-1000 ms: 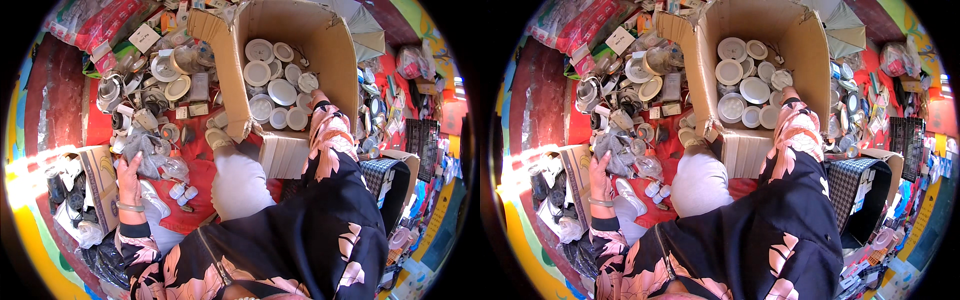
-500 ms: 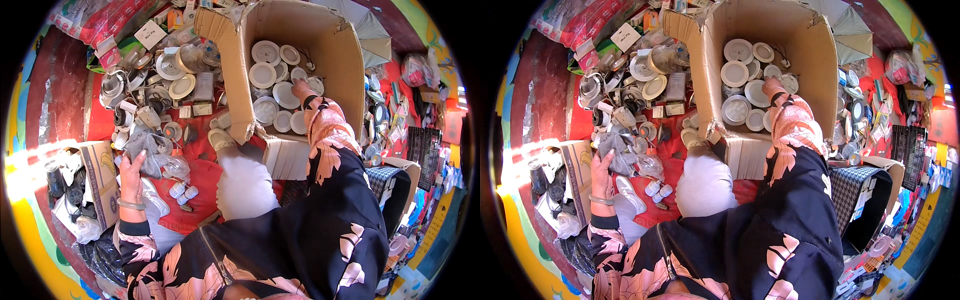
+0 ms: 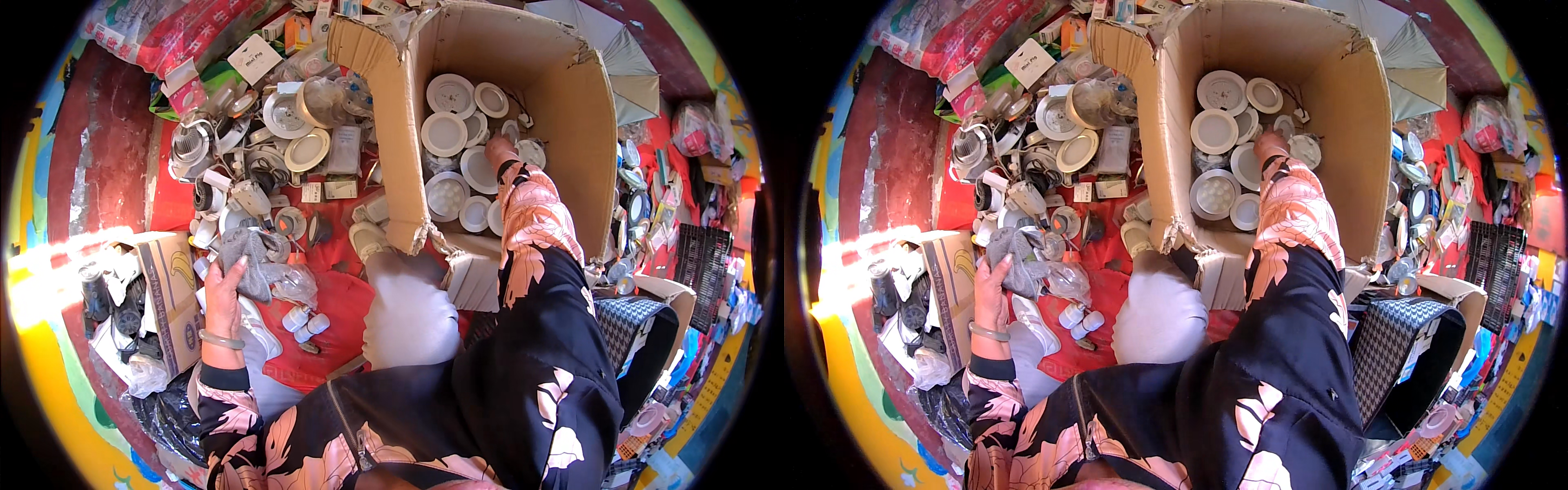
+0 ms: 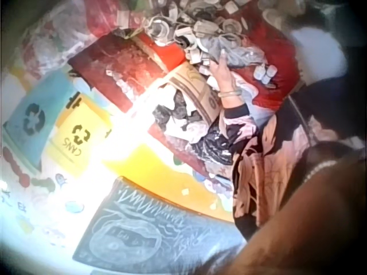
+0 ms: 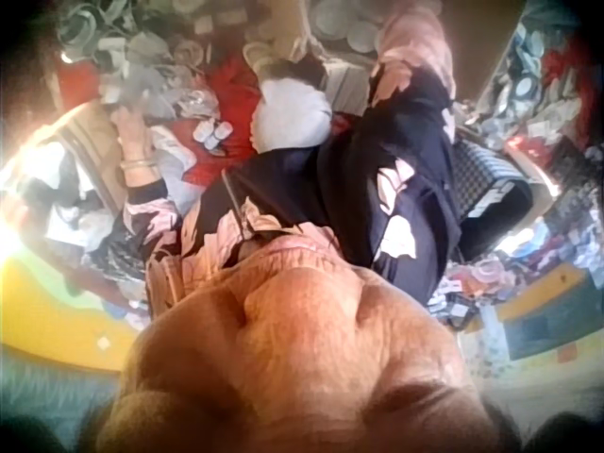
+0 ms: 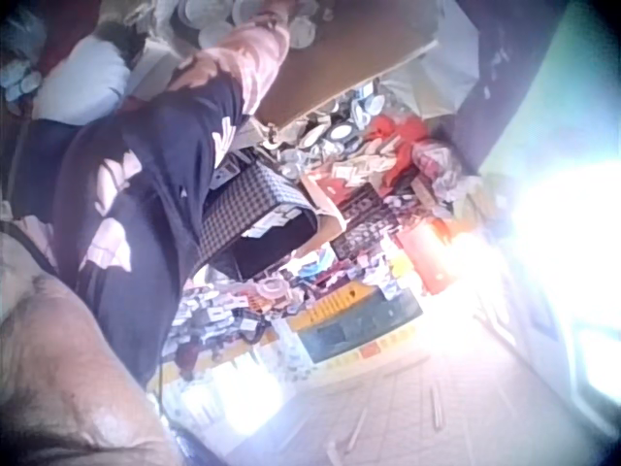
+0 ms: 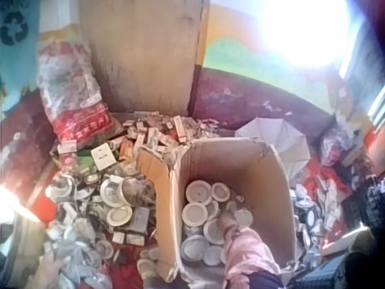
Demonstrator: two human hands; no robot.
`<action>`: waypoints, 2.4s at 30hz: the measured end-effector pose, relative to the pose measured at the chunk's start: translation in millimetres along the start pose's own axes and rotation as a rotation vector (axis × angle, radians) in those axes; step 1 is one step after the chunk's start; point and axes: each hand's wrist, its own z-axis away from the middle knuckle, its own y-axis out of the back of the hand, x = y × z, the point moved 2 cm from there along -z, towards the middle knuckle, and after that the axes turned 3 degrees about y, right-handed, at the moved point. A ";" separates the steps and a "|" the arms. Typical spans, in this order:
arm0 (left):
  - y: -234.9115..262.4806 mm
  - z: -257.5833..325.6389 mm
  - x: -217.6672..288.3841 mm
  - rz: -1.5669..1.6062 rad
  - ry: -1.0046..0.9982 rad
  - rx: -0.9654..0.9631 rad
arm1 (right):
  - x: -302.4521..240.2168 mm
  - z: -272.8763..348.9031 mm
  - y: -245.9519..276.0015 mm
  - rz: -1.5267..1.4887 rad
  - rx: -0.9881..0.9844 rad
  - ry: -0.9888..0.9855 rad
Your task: The person picks up several light fixtures and electronic components, wipes them thoroughly with a cloth, and places them into a large cardboard box.
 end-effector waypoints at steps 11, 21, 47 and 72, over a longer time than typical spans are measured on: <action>-0.4 9.0 8.6 0.040 -0.003 -0.035 | -13.6 29.8 82.8 -0.102 0.101 -0.081; 16.0 40.7 34.8 0.024 -0.152 -0.046 | -89.6 157.5 230.7 -0.979 0.075 0.380; 203.6 97.4 64.0 0.783 -0.382 0.162 | -371.0 493.0 180.9 -1.937 -1.042 0.558; 233.8 -111.0 -215.8 -0.200 0.509 0.685 | -385.7 488.5 171.3 -1.810 -0.605 0.508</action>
